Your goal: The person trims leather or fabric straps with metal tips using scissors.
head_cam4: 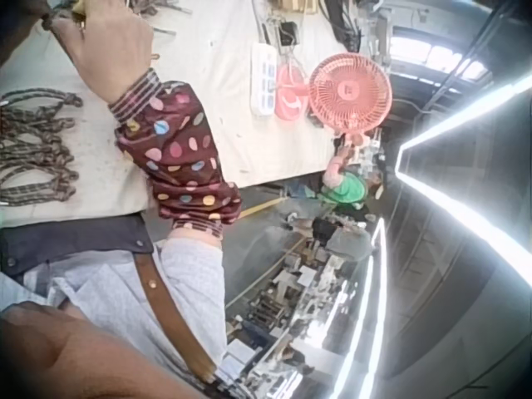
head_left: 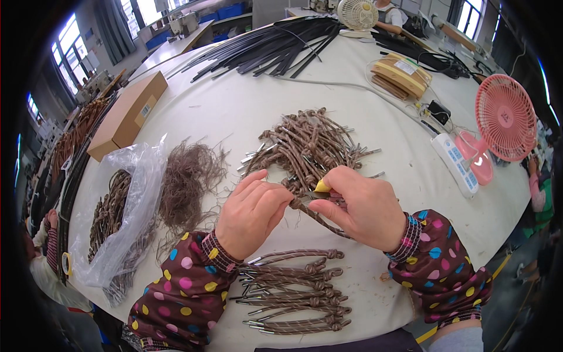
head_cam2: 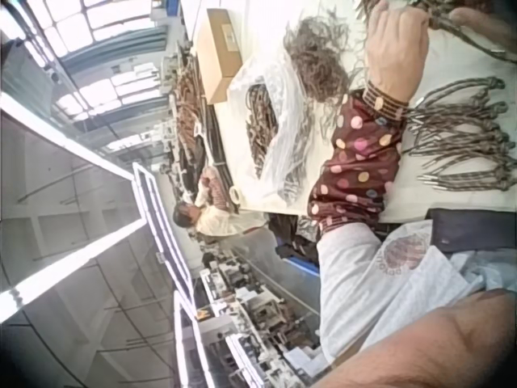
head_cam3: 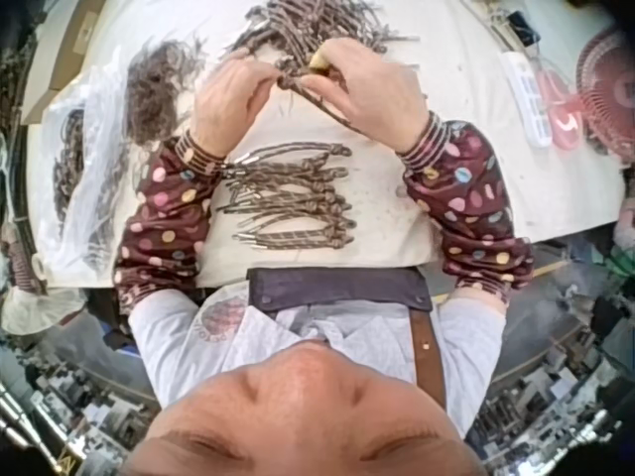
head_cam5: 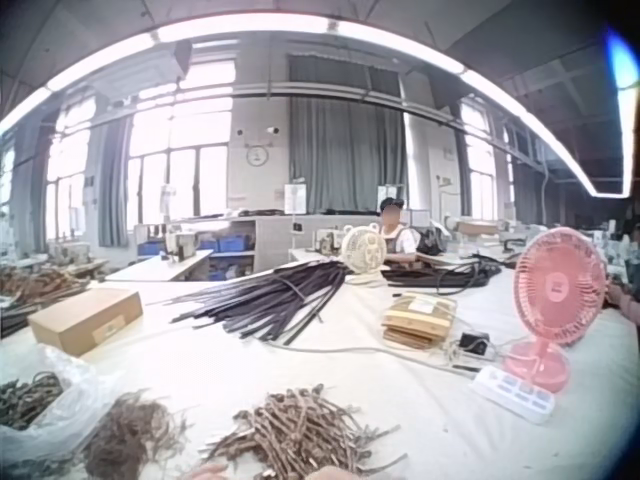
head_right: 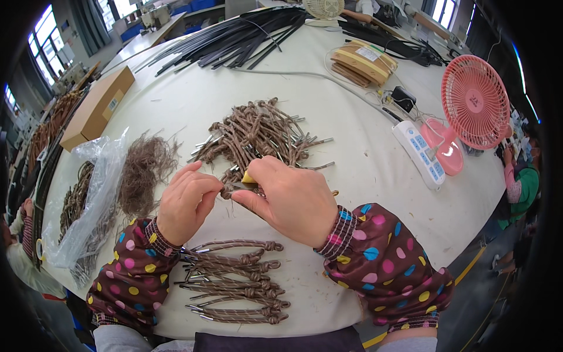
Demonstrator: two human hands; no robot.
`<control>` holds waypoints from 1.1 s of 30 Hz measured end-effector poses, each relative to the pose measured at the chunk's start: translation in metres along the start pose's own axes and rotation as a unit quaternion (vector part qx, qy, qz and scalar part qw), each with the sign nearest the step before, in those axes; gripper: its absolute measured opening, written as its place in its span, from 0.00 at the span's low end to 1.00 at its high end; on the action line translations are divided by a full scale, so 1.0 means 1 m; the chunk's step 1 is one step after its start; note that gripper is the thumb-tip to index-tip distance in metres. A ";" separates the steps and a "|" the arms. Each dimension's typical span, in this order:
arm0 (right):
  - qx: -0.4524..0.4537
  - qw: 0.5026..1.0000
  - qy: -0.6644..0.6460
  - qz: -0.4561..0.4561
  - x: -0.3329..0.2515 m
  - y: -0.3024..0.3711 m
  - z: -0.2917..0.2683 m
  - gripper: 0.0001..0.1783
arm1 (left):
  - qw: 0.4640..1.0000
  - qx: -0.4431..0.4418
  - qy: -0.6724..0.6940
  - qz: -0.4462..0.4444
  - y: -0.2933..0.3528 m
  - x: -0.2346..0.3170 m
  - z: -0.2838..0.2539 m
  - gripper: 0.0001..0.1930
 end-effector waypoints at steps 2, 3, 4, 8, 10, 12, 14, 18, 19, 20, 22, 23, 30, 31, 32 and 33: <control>-0.010 0.999 0.036 -0.018 -0.005 -0.005 -0.002 0.17 | 1.000 -0.004 -0.004 0.001 0.001 -0.001 0.000 0.11; -0.020 0.997 0.071 -0.037 -0.008 -0.006 -0.003 0.15 | 1.000 -0.008 -0.009 0.003 0.002 -0.001 0.001 0.11; -0.020 0.997 0.072 -0.037 -0.010 -0.008 -0.003 0.15 | 1.000 -0.008 -0.008 0.002 0.001 -0.001 0.001 0.11; -0.024 0.991 0.116 -0.065 -0.016 -0.013 -0.005 0.13 | 1.000 -0.007 -0.021 0.017 0.000 0.002 -0.001 0.13; -0.027 0.988 0.129 -0.075 -0.017 -0.014 -0.005 0.13 | 0.999 -0.009 -0.026 0.021 0.000 0.002 0.000 0.14; -0.040 0.982 0.153 -0.102 -0.020 -0.015 -0.006 0.13 | 0.999 -0.005 -0.032 0.025 0.000 0.003 -0.001 0.14; -0.047 0.981 0.159 -0.103 -0.022 -0.017 -0.006 0.13 | 0.999 -0.006 -0.033 0.024 0.000 0.003 -0.001 0.13; -0.059 0.978 0.172 -0.104 -0.022 -0.019 -0.006 0.14 | 0.999 -0.009 -0.034 0.021 0.001 0.003 -0.001 0.13; -0.060 0.978 0.172 -0.104 -0.022 -0.018 -0.005 0.14 | 0.999 -0.009 -0.033 0.021 0.002 0.003 -0.001 0.13; -0.053 0.978 0.174 -0.104 -0.021 -0.018 -0.005 0.13 | 0.999 -0.016 -0.027 0.021 0.001 0.005 0.000 0.13; -0.046 0.978 0.177 -0.104 -0.021 -0.018 -0.005 0.12 | 0.999 -0.022 -0.021 0.021 0.001 0.005 0.002 0.13; -0.050 0.977 0.177 -0.108 -0.021 -0.018 -0.005 0.12 | 0.999 -0.021 -0.019 0.020 0.001 0.005 0.002 0.13; -0.099 0.961 0.211 -0.148 -0.030 -0.022 -0.006 0.11 | 0.999 -0.032 -0.033 0.023 0.003 0.005 0.004 0.12; -0.100 0.961 0.210 -0.147 -0.031 -0.022 -0.005 0.11 | 0.999 -0.033 -0.033 0.023 0.003 0.005 0.005 0.12; -0.098 0.957 0.224 -0.153 -0.032 -0.022 -0.004 0.10 | 0.999 -0.033 -0.034 0.022 0.003 0.005 0.005 0.12; -0.097 0.953 0.238 -0.159 -0.032 -0.022 -0.004 0.09 | 0.999 -0.033 -0.035 0.021 0.003 0.005 0.005 0.12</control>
Point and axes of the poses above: each hand's wrist, its own y-axis away from the middle knuckle, its own z-axis out of the palm, x = y × z, the point moved 5 cm from there along -y, towards the middle knuckle, and after that the axes turned 2 degrees about -y, right-handed, at the moved point
